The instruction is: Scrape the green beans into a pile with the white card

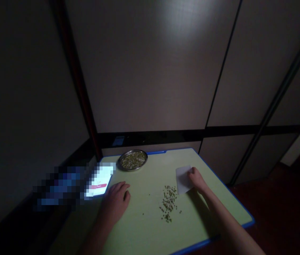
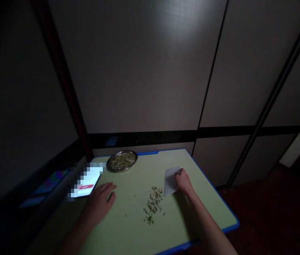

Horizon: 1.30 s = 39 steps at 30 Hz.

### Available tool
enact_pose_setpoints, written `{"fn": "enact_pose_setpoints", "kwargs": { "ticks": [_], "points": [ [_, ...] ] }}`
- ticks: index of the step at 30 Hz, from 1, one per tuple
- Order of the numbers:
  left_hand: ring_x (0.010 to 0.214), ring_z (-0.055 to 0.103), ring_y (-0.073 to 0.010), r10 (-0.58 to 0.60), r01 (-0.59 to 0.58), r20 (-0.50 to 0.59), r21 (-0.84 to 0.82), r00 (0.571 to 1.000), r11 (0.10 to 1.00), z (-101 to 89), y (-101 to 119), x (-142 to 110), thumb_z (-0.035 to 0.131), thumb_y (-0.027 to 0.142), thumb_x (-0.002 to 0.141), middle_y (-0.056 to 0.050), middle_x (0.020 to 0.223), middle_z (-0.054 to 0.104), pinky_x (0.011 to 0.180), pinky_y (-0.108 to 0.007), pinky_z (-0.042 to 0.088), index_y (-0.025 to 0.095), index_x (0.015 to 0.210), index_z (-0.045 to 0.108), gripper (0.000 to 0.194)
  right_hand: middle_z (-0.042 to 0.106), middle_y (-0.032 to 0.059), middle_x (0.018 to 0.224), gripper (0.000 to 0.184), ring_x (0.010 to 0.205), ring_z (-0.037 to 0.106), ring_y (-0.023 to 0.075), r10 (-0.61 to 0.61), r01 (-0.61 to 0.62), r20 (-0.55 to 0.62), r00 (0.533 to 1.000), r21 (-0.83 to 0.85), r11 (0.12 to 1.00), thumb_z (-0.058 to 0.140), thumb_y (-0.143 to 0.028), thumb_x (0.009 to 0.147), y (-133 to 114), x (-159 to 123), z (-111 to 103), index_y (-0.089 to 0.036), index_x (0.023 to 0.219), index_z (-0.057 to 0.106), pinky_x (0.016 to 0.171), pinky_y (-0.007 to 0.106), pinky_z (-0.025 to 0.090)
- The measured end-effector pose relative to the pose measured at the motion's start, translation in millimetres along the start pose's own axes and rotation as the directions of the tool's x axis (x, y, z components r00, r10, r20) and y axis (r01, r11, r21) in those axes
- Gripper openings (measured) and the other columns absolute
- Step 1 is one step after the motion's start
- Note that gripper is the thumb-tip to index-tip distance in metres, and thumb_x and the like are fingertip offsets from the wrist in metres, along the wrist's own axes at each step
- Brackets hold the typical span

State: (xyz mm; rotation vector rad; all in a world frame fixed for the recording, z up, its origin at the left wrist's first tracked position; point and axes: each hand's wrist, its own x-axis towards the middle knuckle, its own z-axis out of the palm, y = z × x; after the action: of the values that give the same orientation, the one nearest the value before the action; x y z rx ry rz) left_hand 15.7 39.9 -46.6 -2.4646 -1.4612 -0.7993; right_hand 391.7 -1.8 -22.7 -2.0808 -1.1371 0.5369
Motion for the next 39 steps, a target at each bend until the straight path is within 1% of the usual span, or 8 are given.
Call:
{"fn": "enact_pose_setpoints", "kwargs": {
  "ticks": [2,6,13,18,25,31,36,39],
  "points": [
    [0.108,0.06,-0.0246,-0.007,0.007,0.0,0.005,1.0,1.0,-0.7,1,0,0.048,0.026,0.083,-0.009,0.112,0.068,0.098,-0.041,0.044,0.019,0.101,0.069,0.028,0.067,0.0127,0.097,0.026,0.089,0.063,0.022,-0.012,0.012,-0.018,1.0,-0.007,1.0,0.048,-0.022,0.086,0,-1,-1,-0.011,0.106,0.059,0.071,0.028,0.045],
    [0.109,0.059,-0.0237,-0.016,0.016,0.024,0.016,1.0,1.0,-5.1,5,0,0.047,0.025,0.084,-0.008,0.114,0.068,0.1,-0.041,0.043,0.019,0.103,0.068,0.029,0.067,0.0126,0.095,0.027,0.084,0.062,0.0208,-0.033,0.033,-0.026,0.999,-0.013,0.999,0.045,-0.022,0.082,2,-6,-2,-0.012,0.104,0.057,0.067,0.026,0.042],
    [0.108,0.06,-0.023,-0.023,0.023,0.029,0.01,0.999,1.0,-9.1,8,0,0.046,0.026,0.084,-0.008,0.114,0.068,0.099,-0.039,0.042,0.021,0.102,0.068,0.028,0.067,0.0119,0.097,0.024,0.086,0.062,0.0204,-0.051,0.051,-0.012,0.999,0.012,0.999,0.045,-0.024,0.081,15,-27,-11,-0.015,0.101,0.055,0.071,0.025,0.044],
    [0.108,0.06,-0.0238,-0.024,0.024,0.022,0.003,0.999,1.0,-6.7,6,0,0.047,0.026,0.084,-0.008,0.115,0.067,0.099,-0.039,0.042,0.02,0.102,0.068,0.029,0.067,0.0126,0.101,0.029,0.09,0.063,0.0212,-0.063,0.065,-0.024,0.998,0.067,0.996,0.044,-0.027,0.081,19,-45,-17,-0.014,0.105,0.054,0.075,0.026,0.046],
    [0.11,0.059,-0.0236,-0.018,0.018,0.024,-0.006,1.0,1.0,-7.5,7,0,0.046,0.026,0.085,-0.009,0.115,0.067,0.1,-0.04,0.041,0.019,0.104,0.068,0.031,0.066,0.0155,0.108,0.038,0.098,0.062,0.0227,-0.095,0.098,-0.026,0.995,0.128,0.987,0.043,-0.029,0.08,16,-68,-9,-0.012,0.112,0.053,0.084,0.028,0.047],
    [0.11,0.059,-0.0222,-0.029,0.029,0.022,-0.003,0.999,1.0,-7.9,6,-1,0.046,0.025,0.085,-0.008,0.114,0.068,0.1,-0.038,0.04,0.02,0.103,0.069,0.029,0.066,0.0192,0.11,0.039,0.103,0.061,0.0246,-0.08,0.082,-0.029,0.996,0.104,0.991,0.042,-0.028,0.08,20,-72,-7,-0.01,0.113,0.052,0.085,0.029,0.046],
    [0.109,0.059,-0.0223,-0.026,0.026,0.003,-0.03,1.0,0.999,-6.6,5,-1,0.047,0.024,0.084,-0.007,0.114,0.068,0.099,-0.039,0.041,0.021,0.103,0.069,0.029,0.068,0.0174,0.104,0.039,0.097,0.064,0.0244,-0.096,0.098,-0.023,0.995,0.088,0.991,0.043,-0.03,0.08,21,-70,-20,-0.01,0.112,0.056,0.081,0.029,0.048],
    [0.107,0.06,-0.0227,-0.031,0.031,0.003,-0.045,1.0,0.999,-6.9,5,-1,0.047,0.024,0.084,-0.008,0.112,0.068,0.098,-0.04,0.042,0.021,0.102,0.069,0.028,0.069,0.0169,0.101,0.042,0.091,0.066,0.0237,-0.132,0.131,0.005,0.991,0.093,0.987,0.04,-0.032,0.083,13,-58,-44,-0.008,0.114,0.055,0.075,0.029,0.05]
  ]
}}
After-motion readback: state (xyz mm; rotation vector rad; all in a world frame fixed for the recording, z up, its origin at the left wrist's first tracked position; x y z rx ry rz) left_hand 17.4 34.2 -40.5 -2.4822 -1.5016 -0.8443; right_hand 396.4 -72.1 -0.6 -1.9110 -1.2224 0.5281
